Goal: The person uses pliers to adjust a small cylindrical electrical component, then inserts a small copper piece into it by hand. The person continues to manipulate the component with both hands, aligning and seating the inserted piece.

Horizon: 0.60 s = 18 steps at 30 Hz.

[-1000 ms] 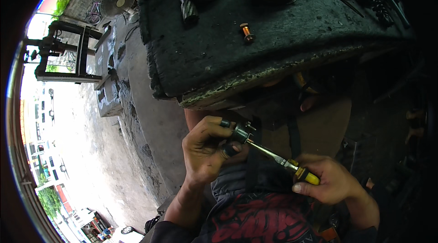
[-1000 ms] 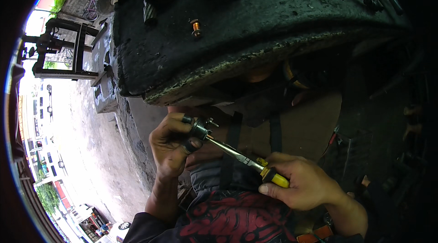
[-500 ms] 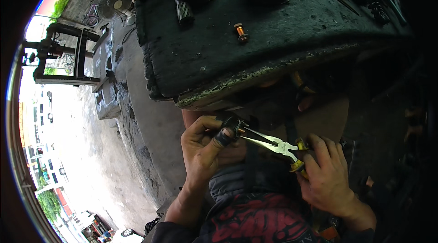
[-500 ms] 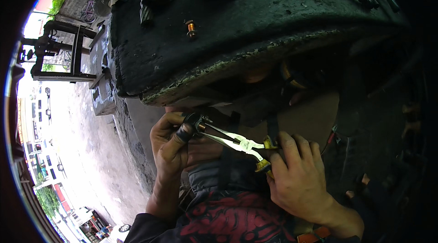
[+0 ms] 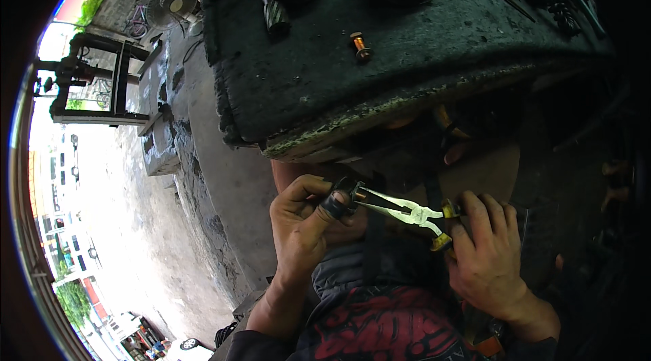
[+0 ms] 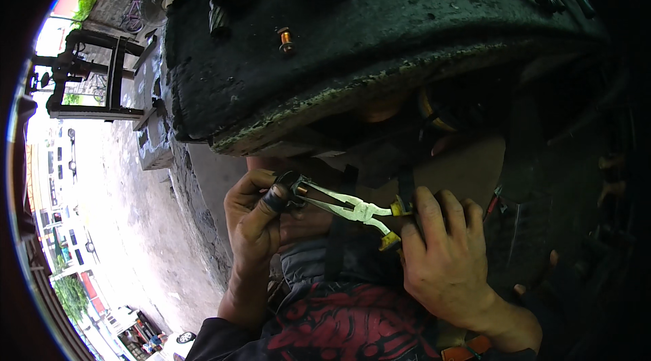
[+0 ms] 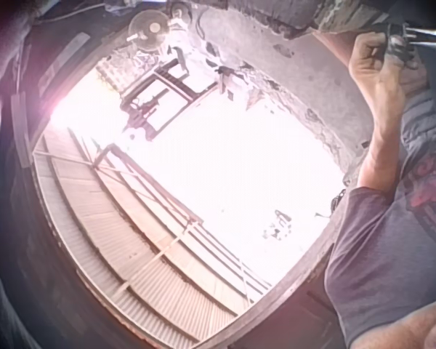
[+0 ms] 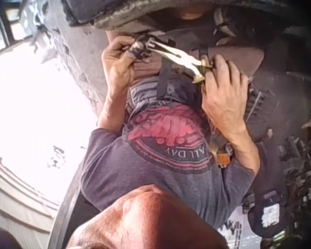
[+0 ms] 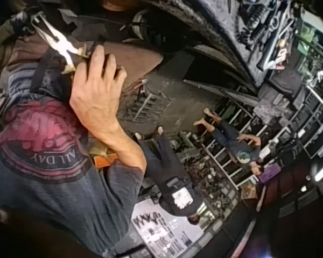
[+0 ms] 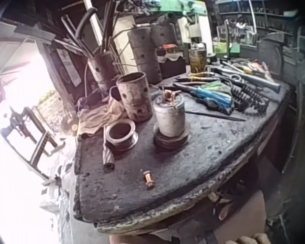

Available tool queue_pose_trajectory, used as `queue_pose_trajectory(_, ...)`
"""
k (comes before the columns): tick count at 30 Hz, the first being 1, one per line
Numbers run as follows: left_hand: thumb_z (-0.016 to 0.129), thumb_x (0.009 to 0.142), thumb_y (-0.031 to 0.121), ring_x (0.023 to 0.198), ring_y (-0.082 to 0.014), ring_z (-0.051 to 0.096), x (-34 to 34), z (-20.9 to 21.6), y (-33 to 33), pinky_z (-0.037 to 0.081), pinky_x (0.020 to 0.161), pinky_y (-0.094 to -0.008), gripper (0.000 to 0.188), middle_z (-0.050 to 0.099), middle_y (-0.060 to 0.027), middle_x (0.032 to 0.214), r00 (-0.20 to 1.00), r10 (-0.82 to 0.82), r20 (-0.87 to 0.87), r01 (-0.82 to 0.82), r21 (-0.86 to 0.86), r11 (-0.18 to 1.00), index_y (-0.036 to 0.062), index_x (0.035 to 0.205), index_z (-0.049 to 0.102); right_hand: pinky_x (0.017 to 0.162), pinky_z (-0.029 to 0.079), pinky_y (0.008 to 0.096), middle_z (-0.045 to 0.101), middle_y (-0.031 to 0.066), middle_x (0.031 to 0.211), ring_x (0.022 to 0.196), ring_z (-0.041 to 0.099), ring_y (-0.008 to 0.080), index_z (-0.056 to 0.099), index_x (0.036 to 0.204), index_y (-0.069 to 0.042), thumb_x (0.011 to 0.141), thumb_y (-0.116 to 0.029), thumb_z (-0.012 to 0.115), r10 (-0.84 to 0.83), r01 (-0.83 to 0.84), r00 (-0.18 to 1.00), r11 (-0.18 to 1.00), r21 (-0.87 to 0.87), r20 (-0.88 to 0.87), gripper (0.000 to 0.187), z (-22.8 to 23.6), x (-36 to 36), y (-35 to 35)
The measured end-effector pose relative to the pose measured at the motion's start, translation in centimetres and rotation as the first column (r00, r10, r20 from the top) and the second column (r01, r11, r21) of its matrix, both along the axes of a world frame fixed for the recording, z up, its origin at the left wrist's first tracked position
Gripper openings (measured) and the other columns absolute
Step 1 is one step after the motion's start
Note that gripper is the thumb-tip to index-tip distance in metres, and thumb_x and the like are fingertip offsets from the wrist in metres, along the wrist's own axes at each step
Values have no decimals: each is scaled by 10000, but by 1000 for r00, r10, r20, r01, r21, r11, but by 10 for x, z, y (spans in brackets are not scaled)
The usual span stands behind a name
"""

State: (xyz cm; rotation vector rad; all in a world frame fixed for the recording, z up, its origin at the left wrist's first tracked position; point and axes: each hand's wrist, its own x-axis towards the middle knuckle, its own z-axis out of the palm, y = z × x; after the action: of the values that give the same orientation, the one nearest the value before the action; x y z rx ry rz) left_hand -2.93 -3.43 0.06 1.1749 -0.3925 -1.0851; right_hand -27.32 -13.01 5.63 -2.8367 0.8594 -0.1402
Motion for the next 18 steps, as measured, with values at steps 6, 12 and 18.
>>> queue_pose_trajectory(6, 735, 948, 16, 794, -114, 679, 4, 2, 0, 578, 687, -248, 139, 688, -88, 926, 999, -29, 21, 29, 9, 1000, -56, 1003, 628, 875, 474, 568, 583, 260, 1238, 1080, 591, 406, 684, 906, 34, 779, -130, 676, 12, -13, 1000, 998, -65, -9, 208, 0, 3, 0)
queue_pose_trajectory(12, 732, 934, 40, 706, -137, 665, 3, 2, 0, 560, 608, -251, 130, 679, -115, 893, 992, 7, 123, -14, 57, 998, -55, 950, 645, 838, 472, 543, 584, 247, 1196, 1021, 586, 392, 681, 854, 25, 775, -139, 675, 40, -42, 999, 998, -53, -28, 183, 0, 5, -3)
queue_pose_trajectory(18, 746, 908, -54, 844, -113, 656, 5, 6, -1, 570, 738, -246, 130, 638, -77, 972, 988, -79, 131, 76, 28, 997, -80, 985, 644, 780, 467, 504, 575, 219, 1137, 940, 581, 369, 674, 825, -1, 729, -150, 729, 65, -58, 995, 994, 87, -76, 186, 4, 2, -8)
